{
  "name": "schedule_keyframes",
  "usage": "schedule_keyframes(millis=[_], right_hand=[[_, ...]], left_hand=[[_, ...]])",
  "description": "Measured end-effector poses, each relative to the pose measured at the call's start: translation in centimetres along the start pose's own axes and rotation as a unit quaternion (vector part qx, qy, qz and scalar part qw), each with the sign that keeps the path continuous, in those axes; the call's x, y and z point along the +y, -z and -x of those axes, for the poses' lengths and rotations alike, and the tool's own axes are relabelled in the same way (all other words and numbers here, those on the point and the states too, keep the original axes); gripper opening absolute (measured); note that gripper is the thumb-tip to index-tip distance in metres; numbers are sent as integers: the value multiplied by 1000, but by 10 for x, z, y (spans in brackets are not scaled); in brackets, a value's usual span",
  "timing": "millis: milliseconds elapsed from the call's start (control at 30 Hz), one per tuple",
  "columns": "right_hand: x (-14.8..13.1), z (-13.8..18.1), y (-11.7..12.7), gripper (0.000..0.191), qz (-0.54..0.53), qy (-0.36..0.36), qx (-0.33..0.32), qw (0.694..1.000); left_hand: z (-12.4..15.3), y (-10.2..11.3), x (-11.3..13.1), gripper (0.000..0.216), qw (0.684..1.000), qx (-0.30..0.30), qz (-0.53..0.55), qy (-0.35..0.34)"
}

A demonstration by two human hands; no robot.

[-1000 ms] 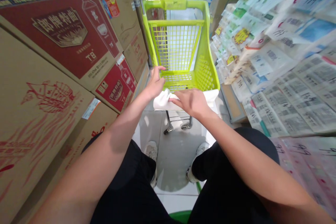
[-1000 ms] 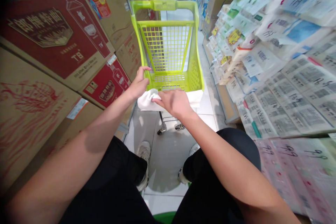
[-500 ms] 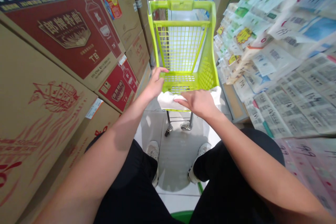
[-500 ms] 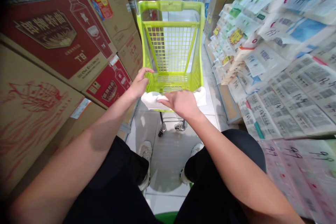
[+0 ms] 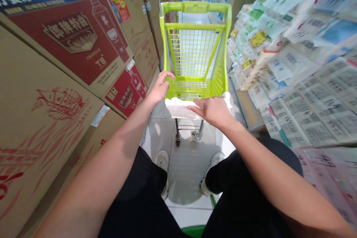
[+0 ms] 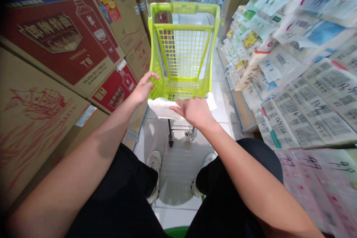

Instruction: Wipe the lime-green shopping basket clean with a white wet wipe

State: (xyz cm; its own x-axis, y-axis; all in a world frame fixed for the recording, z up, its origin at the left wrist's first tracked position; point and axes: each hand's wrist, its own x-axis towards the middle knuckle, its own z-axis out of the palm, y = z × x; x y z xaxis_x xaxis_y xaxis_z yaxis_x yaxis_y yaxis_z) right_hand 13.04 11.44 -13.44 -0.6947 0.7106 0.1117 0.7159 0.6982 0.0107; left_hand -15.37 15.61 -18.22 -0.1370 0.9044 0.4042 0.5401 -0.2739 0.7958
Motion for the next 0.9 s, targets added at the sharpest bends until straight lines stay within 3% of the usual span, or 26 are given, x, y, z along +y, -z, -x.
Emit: schedule_keyframes(millis=[100,200,400,533,733,900], right_hand=[[-9,-2,-3,81,14,10,4,1000],[-18,-3,-1,78,14,17,-13,1000],[-6,3,5,79,-20,19,-11,1000],[7,6,1,83,-1,-3,-1,1000],[-10,-1,-6,76,25,38,1,999],[-27,-9,-10,68,25,34,3,999]], left_hand=[[11,-20,10,33,1000,14,-11,-15],[16,-30,16,35,999,-8,-42,-27],[2,-1,3,38,996,-44,-59,-48],[-4,11,-4,31,998,-25,-37,-41],[14,-19,18,26,997,37,-41,-52],[18,-25,22,26,995,-3,-78,-65]])
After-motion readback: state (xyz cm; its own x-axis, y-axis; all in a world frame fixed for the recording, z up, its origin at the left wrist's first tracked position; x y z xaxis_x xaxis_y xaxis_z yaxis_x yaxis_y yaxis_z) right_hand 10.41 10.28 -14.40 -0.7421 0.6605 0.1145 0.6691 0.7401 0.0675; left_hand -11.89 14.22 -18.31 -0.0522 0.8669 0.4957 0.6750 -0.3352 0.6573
